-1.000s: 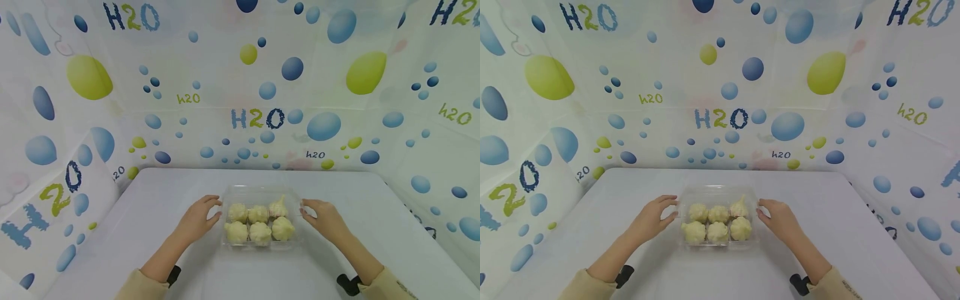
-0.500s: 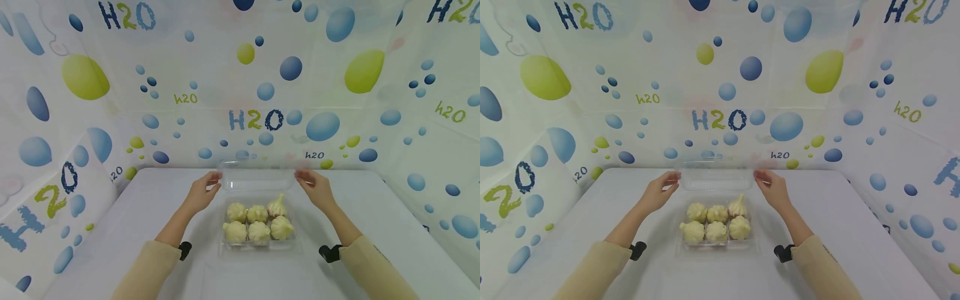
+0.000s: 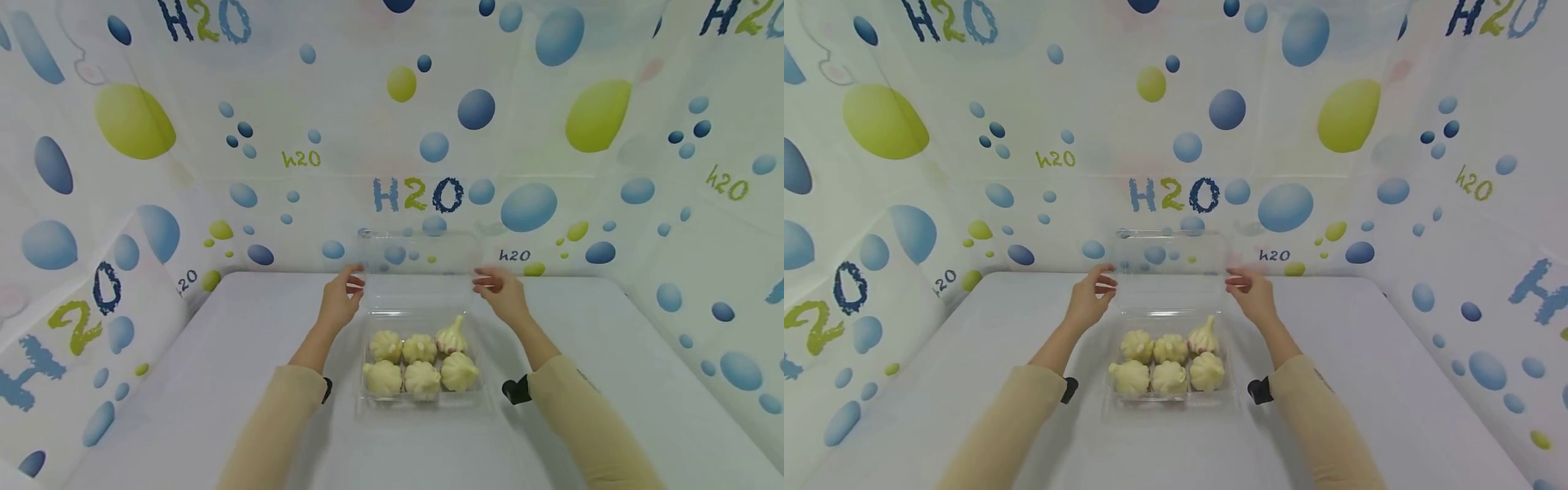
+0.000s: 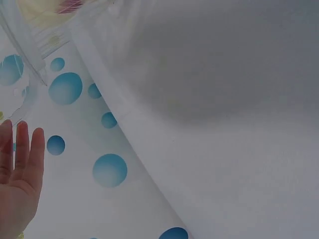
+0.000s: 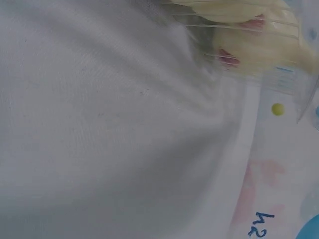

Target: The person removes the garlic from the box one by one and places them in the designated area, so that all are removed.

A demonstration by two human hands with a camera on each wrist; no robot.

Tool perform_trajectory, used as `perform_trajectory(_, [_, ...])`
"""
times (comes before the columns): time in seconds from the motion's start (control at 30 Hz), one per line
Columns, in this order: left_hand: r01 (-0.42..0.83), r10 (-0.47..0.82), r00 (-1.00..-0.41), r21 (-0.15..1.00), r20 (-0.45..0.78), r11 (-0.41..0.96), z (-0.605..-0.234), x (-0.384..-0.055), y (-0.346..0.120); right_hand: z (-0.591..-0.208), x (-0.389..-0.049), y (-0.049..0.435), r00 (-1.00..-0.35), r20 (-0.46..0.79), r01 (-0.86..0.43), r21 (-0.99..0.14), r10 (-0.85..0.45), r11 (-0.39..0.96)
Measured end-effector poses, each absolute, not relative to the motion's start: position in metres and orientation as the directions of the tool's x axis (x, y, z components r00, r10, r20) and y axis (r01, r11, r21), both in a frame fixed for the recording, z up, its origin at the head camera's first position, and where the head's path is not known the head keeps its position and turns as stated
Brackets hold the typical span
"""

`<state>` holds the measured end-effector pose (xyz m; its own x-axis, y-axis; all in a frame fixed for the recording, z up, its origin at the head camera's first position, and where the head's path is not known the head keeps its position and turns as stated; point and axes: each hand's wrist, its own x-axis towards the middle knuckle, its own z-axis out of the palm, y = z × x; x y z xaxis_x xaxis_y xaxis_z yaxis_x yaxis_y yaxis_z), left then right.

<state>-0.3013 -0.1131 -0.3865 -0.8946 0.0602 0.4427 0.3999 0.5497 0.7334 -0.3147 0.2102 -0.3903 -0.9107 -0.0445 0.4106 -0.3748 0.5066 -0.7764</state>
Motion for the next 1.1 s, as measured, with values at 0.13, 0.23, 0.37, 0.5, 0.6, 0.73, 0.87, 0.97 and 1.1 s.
perform_trajectory(0.13, [0.343, 0.079, -0.929, 0.755, 0.363, 0.559, -0.395, -0.304, -0.114, -0.399, -0.317, 0.21, -0.953, 0.299, -0.281, -0.807, -0.052, 0.519])
perform_trajectory(0.23, [0.294, 0.068, -0.949, 0.791, 0.306, 0.536, -0.401, -0.305, -0.113, -0.405, -0.319, 0.209, -0.967, 0.25, -0.239, -0.83, -0.048, 0.503])
perform_trajectory(0.37, [0.211, 0.022, -0.973, 0.848, 0.23, 0.486, -0.404, -0.306, -0.108, -0.408, -0.318, 0.207, -0.977, 0.213, -0.197, -0.858, -0.021, 0.474])
perform_trajectory(0.5, [0.14, -0.013, -0.986, 0.88, 0.164, 0.455, -0.406, -0.307, -0.103, -0.41, -0.32, 0.205, -0.983, 0.184, -0.159, -0.871, 0.008, 0.466])
perform_trajectory(0.6, [0.113, -0.013, -0.991, 0.888, 0.133, 0.446, -0.409, -0.308, -0.101, -0.41, -0.322, 0.204, -0.987, 0.161, -0.135, -0.872, 0.014, 0.471])
perform_trajectory(0.73, [0.07, 0.003, -0.997, 0.892, 0.077, 0.447, -0.411, -0.307, -0.099, -0.409, -0.325, 0.203, -0.992, 0.122, -0.106, -0.863, 0.0, 0.495])
perform_trajectory(0.87, [0.054, 0.001, -0.998, 0.881, 0.061, 0.47, -0.412, -0.308, -0.097, -0.41, -0.328, 0.202, -0.997, 0.082, -0.077, -0.861, -0.012, 0.504])
perform_trajectory(0.97, [0.051, -0.003, -0.998, 0.872, 0.06, 0.487, -0.413, -0.309, -0.097, -0.411, -0.33, 0.201, -0.998, 0.059, -0.056, -0.864, -0.009, 0.5])
perform_trajectory(1.1, [0.019, 0.006, -1.0, 0.878, 0.019, 0.478, -0.415, -0.311, -0.098, -0.413, -0.331, 0.201, -0.999, 0.053, -0.051, -0.869, -0.01, 0.491])
